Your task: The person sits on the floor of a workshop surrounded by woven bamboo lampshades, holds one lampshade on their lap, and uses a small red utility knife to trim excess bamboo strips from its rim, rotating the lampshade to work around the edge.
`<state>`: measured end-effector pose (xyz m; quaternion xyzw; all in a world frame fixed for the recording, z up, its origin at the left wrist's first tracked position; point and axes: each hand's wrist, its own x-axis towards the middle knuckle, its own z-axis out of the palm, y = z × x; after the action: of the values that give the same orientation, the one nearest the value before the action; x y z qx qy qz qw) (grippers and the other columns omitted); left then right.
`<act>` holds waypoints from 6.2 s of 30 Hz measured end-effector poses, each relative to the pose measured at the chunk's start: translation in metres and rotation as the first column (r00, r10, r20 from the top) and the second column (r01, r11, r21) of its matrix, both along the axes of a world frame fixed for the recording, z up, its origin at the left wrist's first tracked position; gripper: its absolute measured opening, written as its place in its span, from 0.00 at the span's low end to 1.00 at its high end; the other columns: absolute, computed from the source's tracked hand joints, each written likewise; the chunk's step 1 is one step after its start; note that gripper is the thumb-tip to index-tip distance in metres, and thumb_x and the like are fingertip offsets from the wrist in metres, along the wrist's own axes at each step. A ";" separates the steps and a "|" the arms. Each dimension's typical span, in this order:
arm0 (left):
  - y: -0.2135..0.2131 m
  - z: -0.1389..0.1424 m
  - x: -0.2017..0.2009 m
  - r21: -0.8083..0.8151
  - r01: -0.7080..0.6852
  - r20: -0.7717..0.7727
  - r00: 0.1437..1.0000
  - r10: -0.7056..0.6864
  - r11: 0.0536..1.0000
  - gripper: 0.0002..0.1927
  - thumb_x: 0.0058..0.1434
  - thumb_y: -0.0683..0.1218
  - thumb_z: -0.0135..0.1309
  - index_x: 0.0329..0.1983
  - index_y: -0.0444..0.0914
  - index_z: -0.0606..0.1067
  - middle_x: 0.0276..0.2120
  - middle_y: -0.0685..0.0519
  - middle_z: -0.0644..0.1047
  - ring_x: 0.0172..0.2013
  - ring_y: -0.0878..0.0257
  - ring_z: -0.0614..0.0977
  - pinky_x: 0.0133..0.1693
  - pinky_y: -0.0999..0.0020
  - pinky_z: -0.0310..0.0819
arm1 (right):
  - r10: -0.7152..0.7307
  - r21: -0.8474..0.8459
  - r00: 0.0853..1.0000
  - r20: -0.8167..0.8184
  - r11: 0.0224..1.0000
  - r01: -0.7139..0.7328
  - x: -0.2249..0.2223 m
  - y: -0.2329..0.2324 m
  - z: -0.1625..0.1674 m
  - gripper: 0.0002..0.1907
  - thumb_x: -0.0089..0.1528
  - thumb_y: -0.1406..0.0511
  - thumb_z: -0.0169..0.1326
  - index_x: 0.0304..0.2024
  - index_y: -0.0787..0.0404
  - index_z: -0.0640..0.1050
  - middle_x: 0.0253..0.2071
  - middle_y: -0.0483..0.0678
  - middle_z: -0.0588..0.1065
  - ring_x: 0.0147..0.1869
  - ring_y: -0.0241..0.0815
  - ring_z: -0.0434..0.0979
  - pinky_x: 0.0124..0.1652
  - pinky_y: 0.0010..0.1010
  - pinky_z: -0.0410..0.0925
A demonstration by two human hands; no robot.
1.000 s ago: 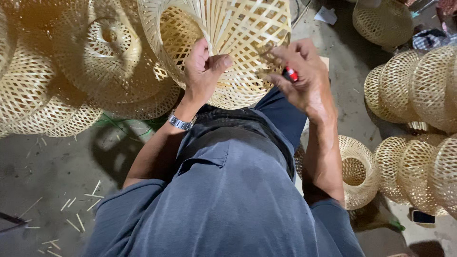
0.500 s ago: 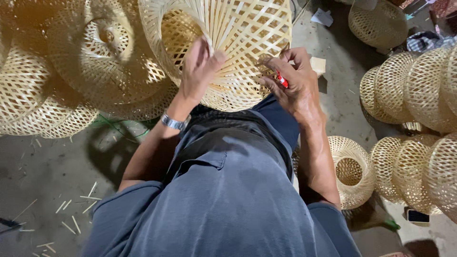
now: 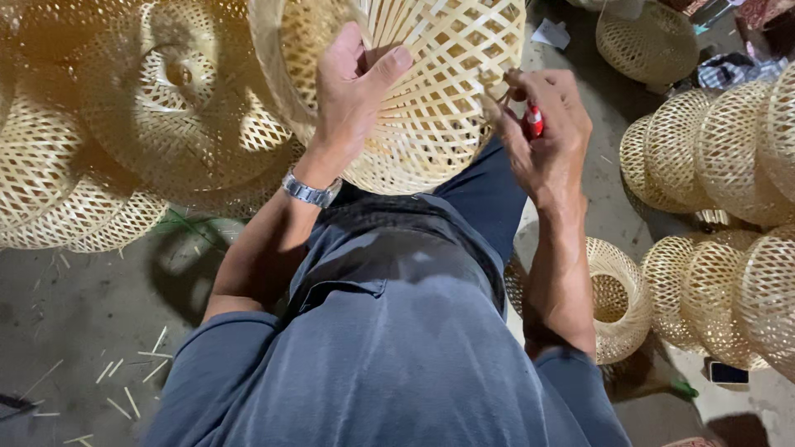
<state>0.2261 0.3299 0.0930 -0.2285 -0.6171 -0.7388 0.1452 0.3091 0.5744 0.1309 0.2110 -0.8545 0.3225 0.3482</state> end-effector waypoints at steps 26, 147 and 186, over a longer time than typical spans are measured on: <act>-0.016 0.025 -0.005 -0.141 0.045 -0.206 0.976 -0.074 0.989 0.15 0.72 0.45 0.62 0.48 0.30 0.71 0.41 0.49 0.76 0.40 0.65 0.82 0.42 0.69 0.86 | 0.069 0.100 0.998 0.014 0.993 -0.070 0.008 -0.003 0.001 0.17 0.69 0.72 0.64 0.59 0.67 0.76 0.51 0.56 0.75 0.46 0.48 0.82 0.44 0.32 0.74; -0.044 0.023 -0.016 0.275 0.127 -0.246 0.968 -0.058 0.953 0.17 0.74 0.45 0.57 0.62 0.32 0.72 0.41 0.55 0.78 0.40 0.71 0.76 0.49 0.74 0.72 | 0.275 -0.290 0.903 0.331 0.940 -0.181 0.011 -0.035 0.033 0.33 0.77 0.63 0.50 0.80 0.64 0.53 0.28 0.42 0.68 0.31 0.30 0.65 0.33 0.24 0.62; -0.047 0.010 -0.022 0.361 0.148 -0.268 0.962 -0.049 0.921 0.15 0.72 0.46 0.58 0.55 0.32 0.73 0.41 0.56 0.77 0.42 0.70 0.75 0.52 0.73 0.70 | 0.182 -0.212 0.976 0.120 0.965 -0.154 0.008 -0.055 0.019 0.23 0.79 0.65 0.49 0.74 0.63 0.61 0.53 0.58 0.80 0.53 0.40 0.83 0.54 0.31 0.73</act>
<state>0.2045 0.2833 0.1026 -0.3200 -0.4274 -0.8146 0.2265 0.3174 0.5195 0.1501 0.2235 -0.8185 0.4498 0.2790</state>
